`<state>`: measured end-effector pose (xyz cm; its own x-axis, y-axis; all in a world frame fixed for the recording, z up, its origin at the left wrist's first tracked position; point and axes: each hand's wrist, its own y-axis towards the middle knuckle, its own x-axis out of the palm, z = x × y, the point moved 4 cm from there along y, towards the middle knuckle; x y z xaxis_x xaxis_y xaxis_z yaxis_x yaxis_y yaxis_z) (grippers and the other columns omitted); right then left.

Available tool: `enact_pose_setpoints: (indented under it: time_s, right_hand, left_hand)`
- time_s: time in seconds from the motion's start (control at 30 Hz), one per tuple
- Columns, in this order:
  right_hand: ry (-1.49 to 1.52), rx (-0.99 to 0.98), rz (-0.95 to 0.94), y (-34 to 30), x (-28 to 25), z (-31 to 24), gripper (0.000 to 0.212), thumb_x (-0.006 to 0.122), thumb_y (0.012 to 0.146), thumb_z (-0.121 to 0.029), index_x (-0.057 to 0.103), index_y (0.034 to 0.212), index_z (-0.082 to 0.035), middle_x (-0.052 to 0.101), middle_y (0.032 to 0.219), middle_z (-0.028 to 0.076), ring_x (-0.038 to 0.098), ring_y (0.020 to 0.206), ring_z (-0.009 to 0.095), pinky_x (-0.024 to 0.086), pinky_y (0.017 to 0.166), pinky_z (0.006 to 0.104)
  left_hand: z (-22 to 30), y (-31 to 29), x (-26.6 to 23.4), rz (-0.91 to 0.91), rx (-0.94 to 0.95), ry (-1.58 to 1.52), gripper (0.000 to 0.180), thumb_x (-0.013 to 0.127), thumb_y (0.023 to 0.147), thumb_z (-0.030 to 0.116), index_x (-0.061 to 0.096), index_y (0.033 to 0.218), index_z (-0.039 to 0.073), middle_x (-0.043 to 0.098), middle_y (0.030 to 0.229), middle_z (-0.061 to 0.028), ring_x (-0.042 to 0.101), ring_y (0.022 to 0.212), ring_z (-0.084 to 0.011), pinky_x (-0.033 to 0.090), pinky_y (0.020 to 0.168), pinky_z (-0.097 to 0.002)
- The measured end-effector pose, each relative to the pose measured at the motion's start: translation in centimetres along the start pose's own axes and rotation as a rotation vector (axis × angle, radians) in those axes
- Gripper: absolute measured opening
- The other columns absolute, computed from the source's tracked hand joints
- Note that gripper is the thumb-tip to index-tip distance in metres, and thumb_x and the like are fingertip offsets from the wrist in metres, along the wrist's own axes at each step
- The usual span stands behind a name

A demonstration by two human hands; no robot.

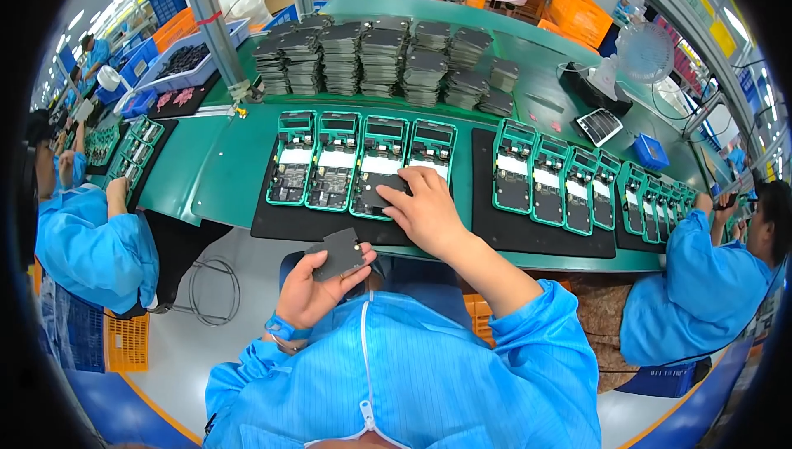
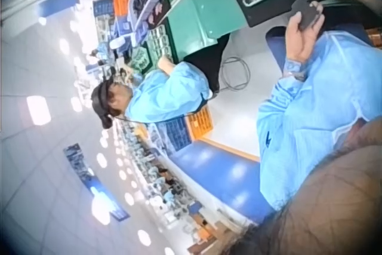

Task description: The person assembles electronic components into plastic frames by hand, fitting them together on a production line.

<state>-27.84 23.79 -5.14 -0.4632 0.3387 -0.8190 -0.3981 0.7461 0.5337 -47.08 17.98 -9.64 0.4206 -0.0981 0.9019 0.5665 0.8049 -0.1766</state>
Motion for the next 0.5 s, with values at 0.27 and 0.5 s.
enact_pose_setpoints:
  time_s: [0.27, 0.5]
  right_hand:
    - [-0.026, -0.067, -0.127, 0.6, 1.7, -0.4, 0.032, 0.067, 0.080, -0.021, 0.066, 0.112, -0.018, 0.053, 0.117, 0.012, 0.045, 0.114, 0.034, 0.038, 0.095, 0.0447]
    - [-0.069, -0.074, -0.148, -0.1, 1.7, -0.8, 0.037, 0.067, 0.079, -0.023, 0.063, 0.116, -0.019, 0.051, 0.124, 0.013, 0.042, 0.119, 0.034, 0.036, 0.097, 0.0471]
  left_hand:
    - [0.8, -0.8, -0.8, 0.006, 0.032, -0.022, 0.052, 0.035, 0.088, 0.007, 0.027, 0.137, -0.008, 0.039, 0.136, -0.0269, 0.038, 0.129, -0.0404, 0.033, 0.108, -0.0465]
    - [1.1, -0.7, -1.3, 0.032, 0.048, 0.027, 0.049, 0.038, 0.089, 0.006, 0.032, 0.135, -0.009, 0.045, 0.132, -0.0260, 0.042, 0.126, -0.0389, 0.035, 0.106, -0.0461]
